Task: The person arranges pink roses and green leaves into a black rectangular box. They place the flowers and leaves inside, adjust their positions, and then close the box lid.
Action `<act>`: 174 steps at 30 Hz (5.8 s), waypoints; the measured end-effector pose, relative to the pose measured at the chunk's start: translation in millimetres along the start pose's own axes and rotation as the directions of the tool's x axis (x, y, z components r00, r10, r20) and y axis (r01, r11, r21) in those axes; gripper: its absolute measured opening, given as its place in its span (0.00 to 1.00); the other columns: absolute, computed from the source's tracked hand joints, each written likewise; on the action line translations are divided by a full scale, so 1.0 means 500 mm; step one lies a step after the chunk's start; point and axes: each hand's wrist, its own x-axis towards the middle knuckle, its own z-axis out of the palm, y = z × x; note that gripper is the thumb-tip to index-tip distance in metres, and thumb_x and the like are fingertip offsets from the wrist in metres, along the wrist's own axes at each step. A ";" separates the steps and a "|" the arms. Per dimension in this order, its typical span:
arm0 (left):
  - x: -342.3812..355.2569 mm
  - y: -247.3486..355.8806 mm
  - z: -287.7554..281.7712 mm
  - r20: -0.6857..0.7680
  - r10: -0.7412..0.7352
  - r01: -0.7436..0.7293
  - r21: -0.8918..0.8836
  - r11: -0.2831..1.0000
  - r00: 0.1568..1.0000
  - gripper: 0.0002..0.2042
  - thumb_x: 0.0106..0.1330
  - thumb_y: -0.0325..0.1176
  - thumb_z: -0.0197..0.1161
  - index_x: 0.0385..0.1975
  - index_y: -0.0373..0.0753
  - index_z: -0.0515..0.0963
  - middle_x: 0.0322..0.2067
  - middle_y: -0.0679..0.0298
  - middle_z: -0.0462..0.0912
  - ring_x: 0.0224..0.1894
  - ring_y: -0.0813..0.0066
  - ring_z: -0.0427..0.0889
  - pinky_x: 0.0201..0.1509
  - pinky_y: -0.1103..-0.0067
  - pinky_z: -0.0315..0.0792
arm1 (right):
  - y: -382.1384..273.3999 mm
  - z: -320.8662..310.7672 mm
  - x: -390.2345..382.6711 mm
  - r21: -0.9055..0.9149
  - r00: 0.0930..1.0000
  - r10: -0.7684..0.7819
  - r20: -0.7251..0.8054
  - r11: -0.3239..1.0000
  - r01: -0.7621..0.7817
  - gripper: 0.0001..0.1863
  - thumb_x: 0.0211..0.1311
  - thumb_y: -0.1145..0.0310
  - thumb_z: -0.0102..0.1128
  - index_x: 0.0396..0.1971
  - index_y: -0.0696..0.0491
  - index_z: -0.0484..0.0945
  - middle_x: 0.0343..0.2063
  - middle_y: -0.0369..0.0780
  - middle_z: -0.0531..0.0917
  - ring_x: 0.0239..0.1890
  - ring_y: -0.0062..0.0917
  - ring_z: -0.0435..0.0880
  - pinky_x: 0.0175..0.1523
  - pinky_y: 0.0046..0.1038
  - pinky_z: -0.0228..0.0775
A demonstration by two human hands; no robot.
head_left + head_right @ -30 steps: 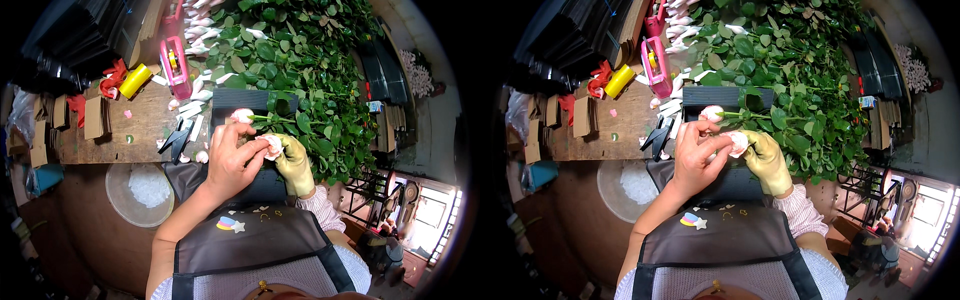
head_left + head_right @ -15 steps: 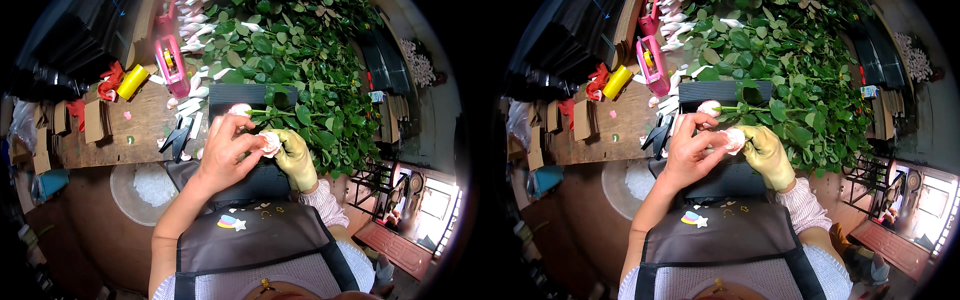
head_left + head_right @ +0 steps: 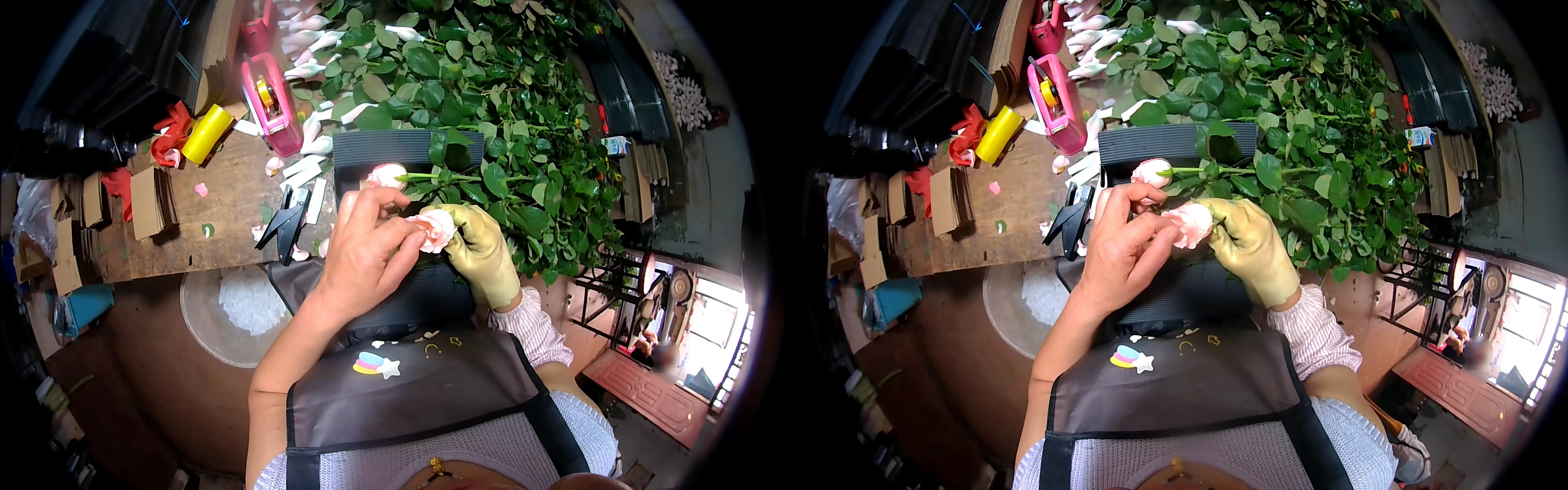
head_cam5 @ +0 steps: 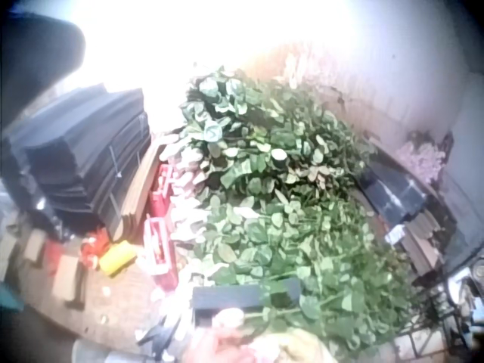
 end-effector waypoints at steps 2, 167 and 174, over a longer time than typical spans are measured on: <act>-0.004 0.006 0.002 -0.034 -0.022 0.023 0.017 1.000 0.999 0.07 0.58 0.26 0.74 0.36 0.39 0.86 0.45 0.59 0.79 0.42 0.62 0.75 0.46 0.71 0.72 | 0.000 0.002 -0.001 -0.024 1.000 -0.008 -0.006 1.000 0.008 0.15 0.58 0.78 0.67 0.46 0.51 0.83 0.41 0.41 0.89 0.37 0.40 0.86 0.46 0.36 0.78; -0.106 -0.190 0.087 -0.026 -0.506 0.497 -0.145 0.855 0.862 0.36 0.54 0.43 0.82 0.62 0.44 0.73 0.51 0.54 0.69 0.59 0.57 0.68 0.65 0.67 0.64 | 0.061 0.065 0.087 -0.517 0.954 -0.121 0.275 0.818 0.252 0.05 0.58 0.65 0.65 0.26 0.48 0.81 0.18 0.39 0.84 0.21 0.36 0.87 0.26 0.41 0.79; -0.053 -0.196 0.064 -0.019 -0.543 0.543 -0.015 0.840 0.839 0.18 0.57 0.39 0.79 0.46 0.42 0.86 0.41 0.60 0.74 0.48 0.69 0.74 0.56 0.74 0.70 | 0.020 0.077 0.083 -0.691 0.914 0.105 0.392 0.690 0.217 0.05 0.58 0.65 0.63 0.32 0.49 0.82 0.25 0.38 0.88 0.27 0.35 0.90 0.30 0.43 0.80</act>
